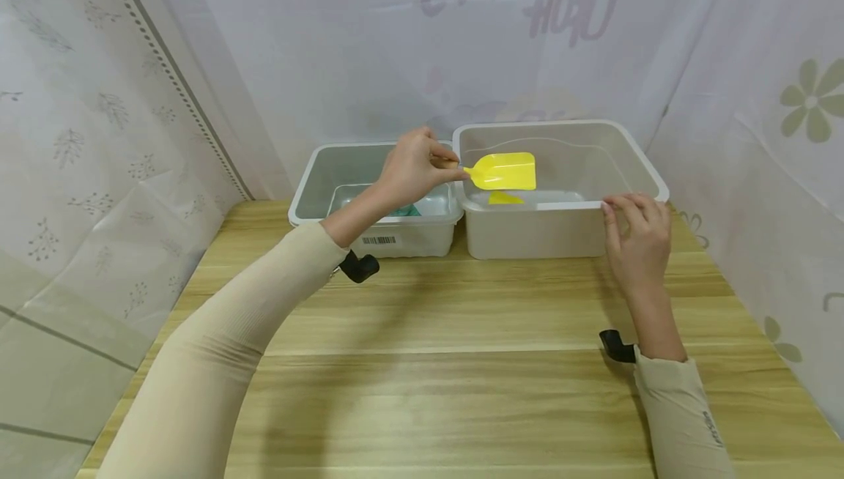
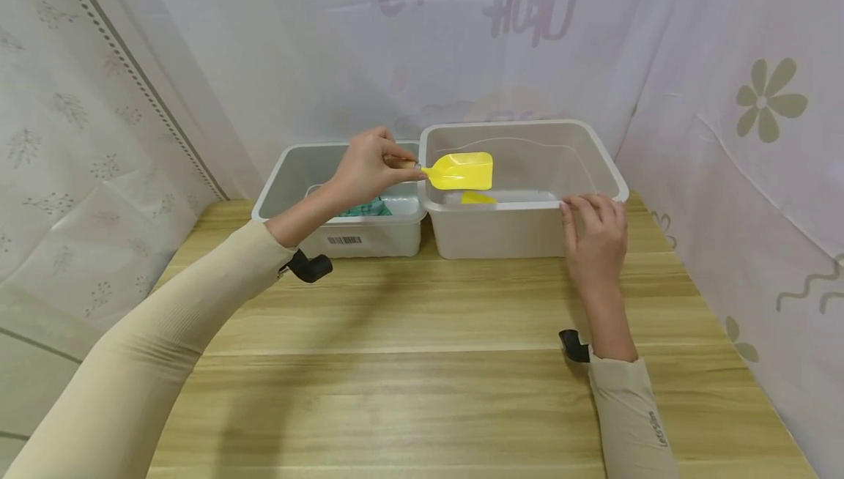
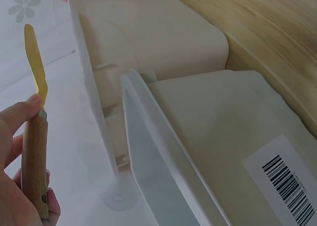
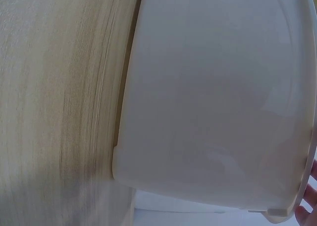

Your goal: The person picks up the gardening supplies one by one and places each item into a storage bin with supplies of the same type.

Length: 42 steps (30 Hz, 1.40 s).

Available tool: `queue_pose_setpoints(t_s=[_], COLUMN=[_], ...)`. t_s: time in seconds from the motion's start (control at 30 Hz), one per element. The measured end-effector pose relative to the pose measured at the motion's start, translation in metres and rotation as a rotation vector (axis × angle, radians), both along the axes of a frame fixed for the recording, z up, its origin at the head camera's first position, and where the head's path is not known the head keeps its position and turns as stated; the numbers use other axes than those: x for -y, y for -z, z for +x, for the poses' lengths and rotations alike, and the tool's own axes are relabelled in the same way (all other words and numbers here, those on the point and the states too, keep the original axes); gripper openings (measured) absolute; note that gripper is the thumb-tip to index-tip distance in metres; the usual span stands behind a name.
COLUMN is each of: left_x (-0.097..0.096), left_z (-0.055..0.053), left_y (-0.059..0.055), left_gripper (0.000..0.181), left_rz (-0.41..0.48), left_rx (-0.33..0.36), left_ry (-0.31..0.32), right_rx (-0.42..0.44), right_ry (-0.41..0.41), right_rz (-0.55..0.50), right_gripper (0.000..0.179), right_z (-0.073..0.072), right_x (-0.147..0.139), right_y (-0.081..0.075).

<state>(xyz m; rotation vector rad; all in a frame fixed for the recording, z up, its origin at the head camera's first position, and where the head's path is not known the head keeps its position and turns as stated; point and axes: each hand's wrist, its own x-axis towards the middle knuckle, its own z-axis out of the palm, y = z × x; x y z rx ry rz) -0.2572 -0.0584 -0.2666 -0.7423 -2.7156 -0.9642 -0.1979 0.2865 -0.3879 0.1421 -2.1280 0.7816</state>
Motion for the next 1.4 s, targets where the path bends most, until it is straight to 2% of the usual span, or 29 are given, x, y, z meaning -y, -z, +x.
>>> queue_pose_setpoints(t_s=[0.27,0.77,1.03,1.4], left_x=[-0.005,-0.016,-0.02,-0.027], left_z=[-0.005,-0.012,-0.013,-0.021], left_y=[-0.004,-0.012,-0.016,-0.016], left_gripper=[0.028,0.03,0.029,0.029], left_rz=[0.001,0.016,0.011,0.006], left_rx=[-0.002,0.021,0.007,-0.012], left_ry=[-0.005,-0.04,-0.029,-0.008], right_rx=[0.035,0.019,0.018,0.033], right_ry=[0.001,-0.001,0.001,-0.003], right_rz=[0.014,0.004,0.002,0.014], right_gripper=[0.026,0.025,0.025,0.026], right_z=[-0.002,-0.002,-0.002,-0.004], right_x=[-0.001,-0.002,-0.001,-0.003], right_y=[-0.001,-0.003,-0.005,-0.004])
